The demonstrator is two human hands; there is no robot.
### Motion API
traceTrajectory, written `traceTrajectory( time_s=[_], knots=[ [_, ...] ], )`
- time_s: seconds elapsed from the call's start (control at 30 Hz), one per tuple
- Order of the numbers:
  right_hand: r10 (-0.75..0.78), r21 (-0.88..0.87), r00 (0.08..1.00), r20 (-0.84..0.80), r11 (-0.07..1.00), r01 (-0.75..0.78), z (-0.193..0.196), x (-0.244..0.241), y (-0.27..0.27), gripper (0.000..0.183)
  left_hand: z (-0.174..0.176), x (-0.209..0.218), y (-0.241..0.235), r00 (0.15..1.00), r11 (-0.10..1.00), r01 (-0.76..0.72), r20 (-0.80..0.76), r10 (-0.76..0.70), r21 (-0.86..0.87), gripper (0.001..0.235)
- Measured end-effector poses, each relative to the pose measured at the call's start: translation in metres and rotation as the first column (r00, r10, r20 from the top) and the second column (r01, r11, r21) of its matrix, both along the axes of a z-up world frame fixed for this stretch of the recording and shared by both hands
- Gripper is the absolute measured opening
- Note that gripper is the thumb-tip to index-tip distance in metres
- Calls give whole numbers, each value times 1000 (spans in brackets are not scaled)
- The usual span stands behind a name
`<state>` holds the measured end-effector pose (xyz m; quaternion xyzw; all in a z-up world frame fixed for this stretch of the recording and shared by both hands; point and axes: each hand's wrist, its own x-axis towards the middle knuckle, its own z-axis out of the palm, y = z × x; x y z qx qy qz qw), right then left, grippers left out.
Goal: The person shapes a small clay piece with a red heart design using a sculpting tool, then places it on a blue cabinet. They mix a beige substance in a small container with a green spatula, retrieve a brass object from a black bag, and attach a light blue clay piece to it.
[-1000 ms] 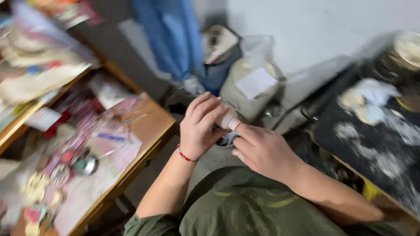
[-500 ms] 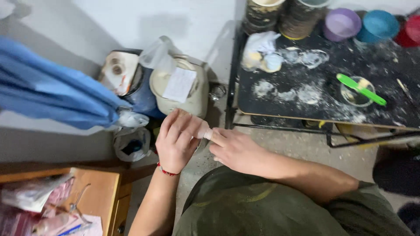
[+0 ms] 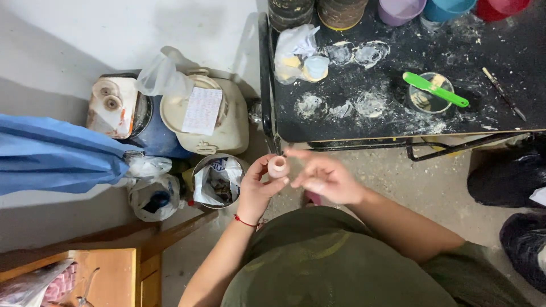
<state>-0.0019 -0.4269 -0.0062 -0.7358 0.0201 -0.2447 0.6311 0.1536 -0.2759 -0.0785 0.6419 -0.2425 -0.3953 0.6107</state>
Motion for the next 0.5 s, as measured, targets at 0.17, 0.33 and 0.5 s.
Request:
traceTrajectory(
  time_s=[0.17, 0.33, 0.5],
  knots=[
    [-243, -131, 970, -5, 962, 240, -93, -7, -57, 27, -5, -5, 14, 999, 996, -34, -30, 31, -84, 70],
    [-476, -744, 839, -265, 654, 136, -106, 23, -98, 46, 16, -14, 33, 1000, 997, -9, 8, 9, -78, 67],
    [-509, -878, 852, -120, 455, 148, -109, 21, -88, 57, 36, -16, 49, 998, 999, -8, 62, 11, -44, 64]
  ],
)
